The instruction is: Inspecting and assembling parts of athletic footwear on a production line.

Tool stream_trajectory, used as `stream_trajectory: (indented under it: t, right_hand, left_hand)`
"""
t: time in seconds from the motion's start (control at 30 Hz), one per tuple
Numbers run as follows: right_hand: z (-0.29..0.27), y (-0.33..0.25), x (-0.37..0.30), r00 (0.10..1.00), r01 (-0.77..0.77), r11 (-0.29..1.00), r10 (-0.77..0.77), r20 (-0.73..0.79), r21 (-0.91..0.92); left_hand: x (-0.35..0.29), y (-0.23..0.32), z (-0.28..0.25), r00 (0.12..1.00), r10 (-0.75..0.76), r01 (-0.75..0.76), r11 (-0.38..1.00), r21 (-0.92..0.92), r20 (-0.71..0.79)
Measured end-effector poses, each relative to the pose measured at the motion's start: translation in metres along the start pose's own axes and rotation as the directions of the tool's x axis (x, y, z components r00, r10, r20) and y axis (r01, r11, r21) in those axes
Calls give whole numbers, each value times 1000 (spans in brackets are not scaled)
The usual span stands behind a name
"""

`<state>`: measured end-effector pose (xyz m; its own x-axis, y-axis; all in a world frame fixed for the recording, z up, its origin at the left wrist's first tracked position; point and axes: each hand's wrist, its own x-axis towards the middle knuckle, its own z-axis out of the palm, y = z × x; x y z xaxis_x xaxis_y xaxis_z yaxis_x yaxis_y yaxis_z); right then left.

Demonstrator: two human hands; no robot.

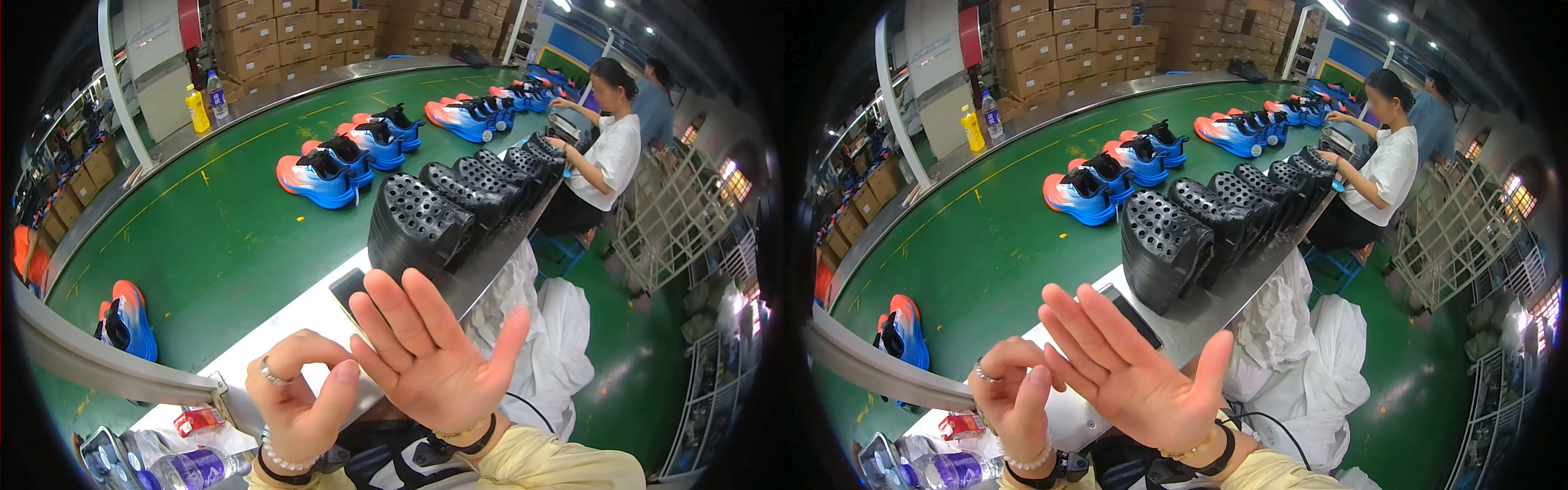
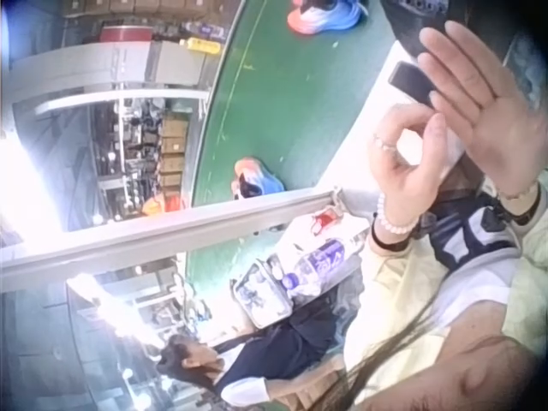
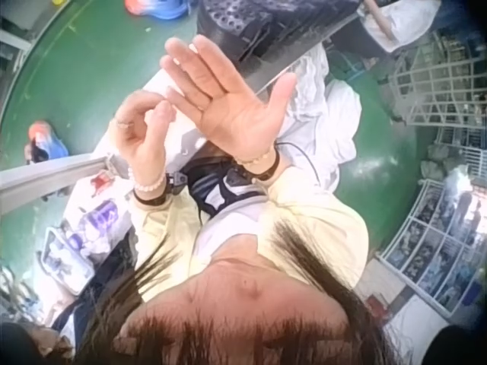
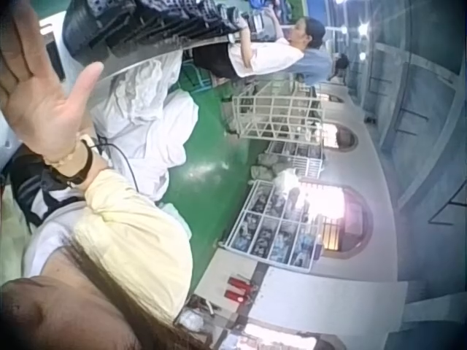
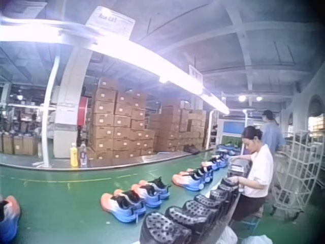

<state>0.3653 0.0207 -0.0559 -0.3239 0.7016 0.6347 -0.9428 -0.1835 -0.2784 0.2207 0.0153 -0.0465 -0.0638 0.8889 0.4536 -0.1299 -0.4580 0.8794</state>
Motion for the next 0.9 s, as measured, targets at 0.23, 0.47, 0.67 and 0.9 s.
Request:
stream_trajectory:
  t: [0.23,0.47,0.67,0.9]
  right_hand:
    - [7,9,-1,987,-141,885,160,5,-444]
    - [14,14,-4,971,-229,749,220,-92,-622]
    - [9,16,-5,981,-136,759,195,23,-636]
    - [8,22,-6,983,-109,723,182,36,-682]
  left_hand:
    - [-4,4,-4,937,344,-350,921,169,67]
    - [-3,3,-9,846,490,-533,791,300,211]
    - [-4,2,-11,847,491,-528,822,213,205]
    - [-9,8,-8,889,446,-458,869,186,104]
